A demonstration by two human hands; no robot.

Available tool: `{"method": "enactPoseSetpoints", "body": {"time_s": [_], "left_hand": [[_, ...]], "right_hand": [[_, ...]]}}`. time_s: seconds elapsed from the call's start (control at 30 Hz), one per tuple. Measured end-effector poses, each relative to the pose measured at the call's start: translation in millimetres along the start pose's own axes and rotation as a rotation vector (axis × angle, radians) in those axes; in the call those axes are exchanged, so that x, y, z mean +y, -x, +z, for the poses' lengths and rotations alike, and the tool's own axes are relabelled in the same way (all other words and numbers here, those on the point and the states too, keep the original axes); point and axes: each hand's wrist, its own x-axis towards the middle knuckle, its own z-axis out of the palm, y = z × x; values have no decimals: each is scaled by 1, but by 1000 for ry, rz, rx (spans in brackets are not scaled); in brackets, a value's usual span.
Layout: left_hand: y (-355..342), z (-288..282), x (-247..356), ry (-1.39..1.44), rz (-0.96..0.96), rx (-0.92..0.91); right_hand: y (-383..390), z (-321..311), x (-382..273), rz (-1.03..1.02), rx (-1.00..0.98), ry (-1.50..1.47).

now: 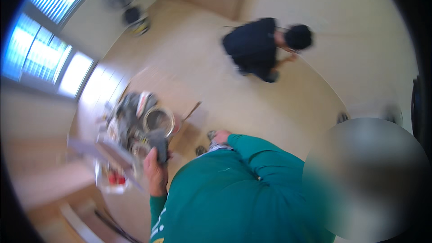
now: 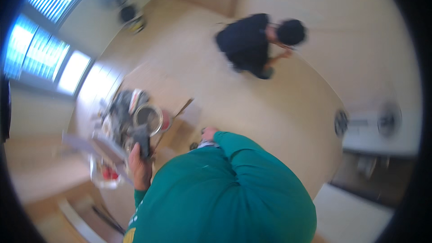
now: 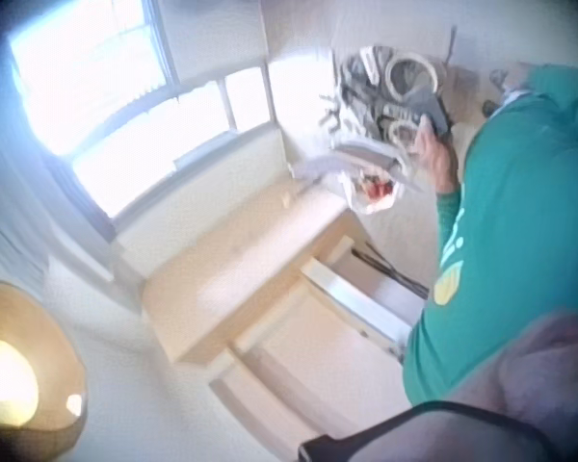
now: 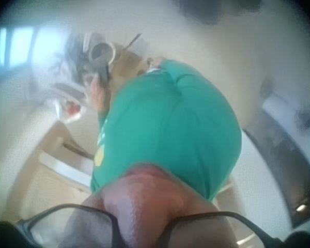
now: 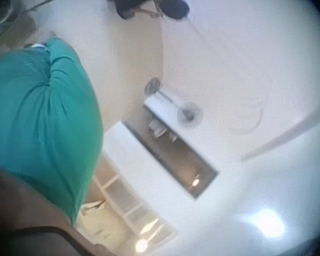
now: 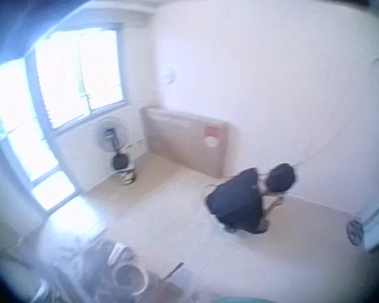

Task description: The person uses two scrapers to remove paint from the edges and corners of a wooden shelf. The person works along the top edge and corners, then moves to the lower edge, scraping off paint residue.

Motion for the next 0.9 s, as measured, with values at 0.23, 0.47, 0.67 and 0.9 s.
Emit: {"method": "enactPoseSetpoints", "body": {"time_s": [0.23, 0.47, 0.67, 0.9], "left_hand": [[47, 2, -7, -5, -47, 203], [94, -12, -32, 197, 81, 503], [83, -59, -46, 215, 175, 559], [99, -144, -26, -277, 126, 384]], "right_hand": [[-23, -41, 0, -96, -73, -22], [37, -80, -127, -413, -296, -58], [115, -66, -270, -594, -476, -486], [152, -10, -377, -549, -234, -696]]}}
